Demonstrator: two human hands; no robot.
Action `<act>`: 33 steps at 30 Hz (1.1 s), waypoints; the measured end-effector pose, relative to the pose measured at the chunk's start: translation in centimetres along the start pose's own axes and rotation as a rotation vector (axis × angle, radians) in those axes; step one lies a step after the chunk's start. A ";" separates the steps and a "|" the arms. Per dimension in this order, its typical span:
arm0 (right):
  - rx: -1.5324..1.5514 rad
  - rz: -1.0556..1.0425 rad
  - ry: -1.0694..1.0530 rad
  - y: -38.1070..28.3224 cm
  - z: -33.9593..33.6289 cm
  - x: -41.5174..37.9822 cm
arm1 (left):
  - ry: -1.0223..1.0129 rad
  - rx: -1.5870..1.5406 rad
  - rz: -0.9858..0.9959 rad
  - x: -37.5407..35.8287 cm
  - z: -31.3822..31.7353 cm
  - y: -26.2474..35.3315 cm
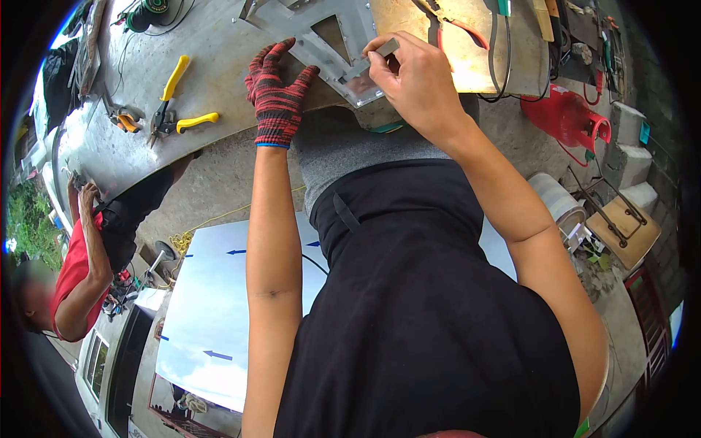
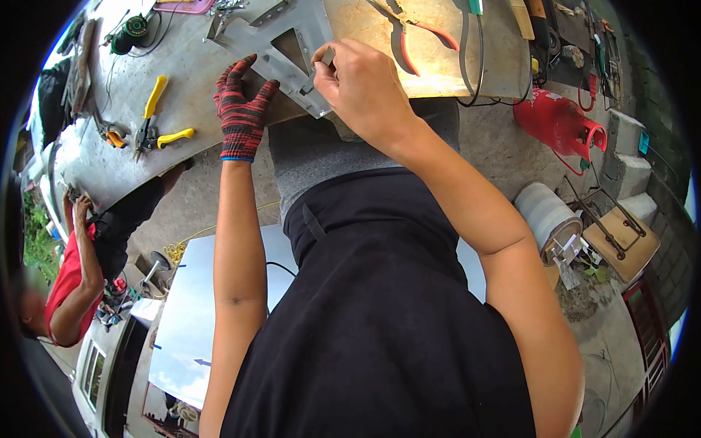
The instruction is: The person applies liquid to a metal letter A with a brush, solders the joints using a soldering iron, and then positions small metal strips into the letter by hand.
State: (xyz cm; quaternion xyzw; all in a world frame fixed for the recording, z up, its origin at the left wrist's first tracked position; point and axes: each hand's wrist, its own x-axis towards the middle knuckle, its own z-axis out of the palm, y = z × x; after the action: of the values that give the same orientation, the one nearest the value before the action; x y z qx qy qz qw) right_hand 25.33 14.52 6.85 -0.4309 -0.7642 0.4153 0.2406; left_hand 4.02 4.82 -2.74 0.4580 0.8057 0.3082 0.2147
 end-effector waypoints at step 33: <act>-0.020 0.020 -0.057 0.7 -0.1 -1.3 | -0.001 0.060 0.011 -0.1 -0.3 0.6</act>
State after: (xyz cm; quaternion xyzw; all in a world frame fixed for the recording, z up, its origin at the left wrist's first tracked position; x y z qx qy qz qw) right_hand 26.36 13.60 6.31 -0.4290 -0.7705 0.4220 0.2103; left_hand 4.28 4.86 -2.11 0.4686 0.8120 0.2849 0.1997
